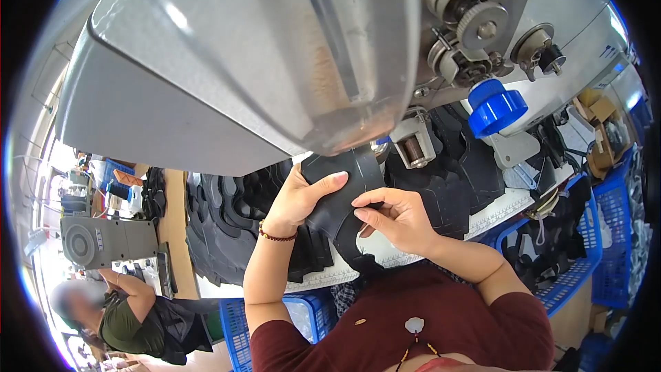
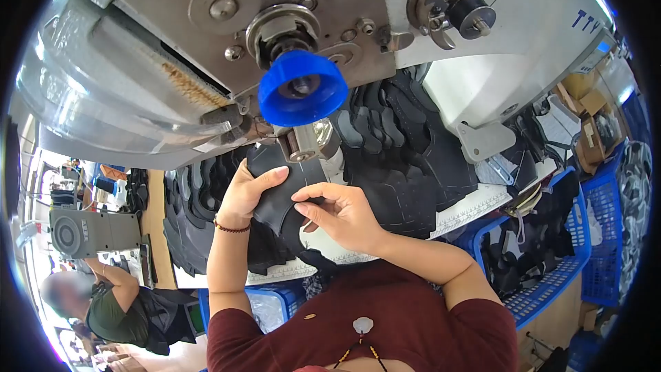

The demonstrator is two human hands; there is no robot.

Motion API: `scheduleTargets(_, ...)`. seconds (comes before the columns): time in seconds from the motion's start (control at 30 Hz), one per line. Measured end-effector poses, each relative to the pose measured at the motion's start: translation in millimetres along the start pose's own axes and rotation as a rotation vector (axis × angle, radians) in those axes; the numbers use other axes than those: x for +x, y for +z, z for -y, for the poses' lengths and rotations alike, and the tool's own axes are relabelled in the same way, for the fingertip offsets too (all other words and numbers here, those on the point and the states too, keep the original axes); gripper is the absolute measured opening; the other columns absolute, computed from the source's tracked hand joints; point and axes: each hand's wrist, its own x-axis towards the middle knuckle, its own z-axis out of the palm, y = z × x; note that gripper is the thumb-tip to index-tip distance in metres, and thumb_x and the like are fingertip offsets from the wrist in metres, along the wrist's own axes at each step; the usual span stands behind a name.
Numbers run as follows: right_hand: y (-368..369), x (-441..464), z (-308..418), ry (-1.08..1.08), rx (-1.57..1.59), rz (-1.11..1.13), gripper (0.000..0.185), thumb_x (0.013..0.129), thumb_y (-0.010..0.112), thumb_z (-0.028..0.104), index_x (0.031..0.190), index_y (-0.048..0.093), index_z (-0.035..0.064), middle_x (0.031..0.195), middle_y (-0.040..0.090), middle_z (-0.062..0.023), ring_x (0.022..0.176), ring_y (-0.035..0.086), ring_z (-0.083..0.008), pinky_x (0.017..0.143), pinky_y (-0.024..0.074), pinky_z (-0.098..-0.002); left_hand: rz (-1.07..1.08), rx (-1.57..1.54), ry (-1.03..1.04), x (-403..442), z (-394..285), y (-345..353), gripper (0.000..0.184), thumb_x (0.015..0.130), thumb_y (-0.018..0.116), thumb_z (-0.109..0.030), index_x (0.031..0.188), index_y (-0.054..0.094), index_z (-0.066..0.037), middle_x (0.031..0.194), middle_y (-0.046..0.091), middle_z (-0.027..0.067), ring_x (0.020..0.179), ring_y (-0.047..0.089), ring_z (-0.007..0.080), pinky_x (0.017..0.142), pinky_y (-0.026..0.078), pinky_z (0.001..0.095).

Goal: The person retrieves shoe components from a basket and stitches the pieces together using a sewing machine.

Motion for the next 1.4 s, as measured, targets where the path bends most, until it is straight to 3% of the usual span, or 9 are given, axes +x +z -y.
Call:
scheduleTargets(0.27,2,16,4,-0.022,0.001,-0.064,0.015,0.08,0.055,0.002,0.095,0.056,-0.0031,0.08,0.06,-0.0072,0.064,0.06,-0.0114,0.057,0.0516,-0.0223,-0.058,-0.026,-0.02,13,-1,-11,0.026,0.074,0.066,-0.009,0.095,0.059,0.003,0.089,0.061,0.0058,0.077,0.056,0.0102,0.069,0.046,0.0225)
scheduleTargets(0.3,0,17,4,0.013,0.01,-0.031,0.018,0.082,0.054,0.005,0.098,0.056,-0.003,0.088,0.058,-0.0055,0.07,0.059,-0.0092,0.06,0.0514,-0.0217,-0.071,-0.042,-0.014,15,-1,-11,0.025,0.073,0.065,-0.007,0.094,0.059,0.005,0.089,0.061,0.0072,0.077,0.057,0.0117,0.068,0.046,0.0229)
scheduleTargets(0.4,0,23,1,-0.034,-0.004,-0.053,0.019,0.082,0.055,0.006,0.098,0.056,-0.0033,0.088,0.058,-0.0057,0.07,0.059,-0.0091,0.06,0.0515,-0.0217,-0.151,-0.003,-0.184,18,-6,-18,0.024,0.073,0.063,-0.004,0.094,0.059,0.006,0.089,0.061,0.0089,0.077,0.057,0.0132,0.068,0.046,0.0233)
scheduleTargets(0.57,5,33,0,-0.034,0.012,-0.131,0.017,0.081,0.056,0.006,0.095,0.059,-0.0019,0.075,0.058,-0.0018,0.064,0.056,-0.0061,0.055,0.0491,-0.02,-0.145,0.102,0.067,29,-10,-18,0.019,0.072,0.057,0.0,0.09,0.059,0.005,0.083,0.062,0.0089,0.072,0.059,0.0163,0.069,0.047,0.0261)
scheduleTargets(0.67,5,37,1,-0.056,0.03,-0.15,0.015,0.079,0.057,0.002,0.094,0.057,-0.0017,0.079,0.059,-0.005,0.061,0.058,-0.0089,0.054,0.0501,-0.0207,-0.195,0.029,0.154,33,-1,-21,0.017,0.072,0.056,0.0,0.088,0.059,0.005,0.083,0.061,0.0099,0.072,0.059,0.017,0.068,0.048,0.0264)
scheduleTargets(0.77,5,36,1,-0.06,0.021,-0.181,0.017,0.078,0.058,0.002,0.095,0.056,-0.0016,0.079,0.059,-0.0048,0.061,0.058,-0.0085,0.053,0.0496,-0.0205,-0.266,-0.079,0.073,30,1,-18,0.017,0.072,0.056,0.0,0.087,0.059,0.007,0.081,0.061,0.0114,0.069,0.06,0.0175,0.063,0.049,0.0261)
scheduleTargets(0.97,4,28,-3,-0.13,-0.047,-0.129,0.019,0.078,0.06,0.002,0.096,0.056,-0.0015,0.081,0.059,-0.0038,0.068,0.055,-0.0053,0.059,0.0458,-0.0183,-0.336,0.082,0.11,31,13,-27,0.015,0.074,0.055,-0.002,0.084,0.059,0.008,0.078,0.061,0.012,0.063,0.06,0.0161,0.055,0.049,0.0248)
scheduleTargets(1.07,5,21,-1,-0.08,-0.093,-0.093,0.019,0.08,0.058,0.005,0.097,0.057,-0.0021,0.086,0.06,-0.0053,0.08,0.055,-0.007,0.073,0.0452,-0.0206,-0.34,-0.097,0.081,26,10,-15,0.014,0.075,0.054,-0.002,0.085,0.058,0.006,0.078,0.061,0.0103,0.063,0.06,0.0155,0.055,0.049,0.025)
scheduleTargets(1.4,-5,14,6,-0.126,-0.211,-0.163,0.018,0.082,0.052,0.005,0.099,0.056,-0.0015,0.091,0.06,-0.0073,0.084,0.056,-0.0093,0.075,0.0437,-0.0218,-0.254,-0.079,0.217,8,15,6,0.016,0.081,0.054,-0.006,0.095,0.058,0.002,0.093,0.059,0.0073,0.082,0.057,0.0137,0.07,0.047,0.0244)
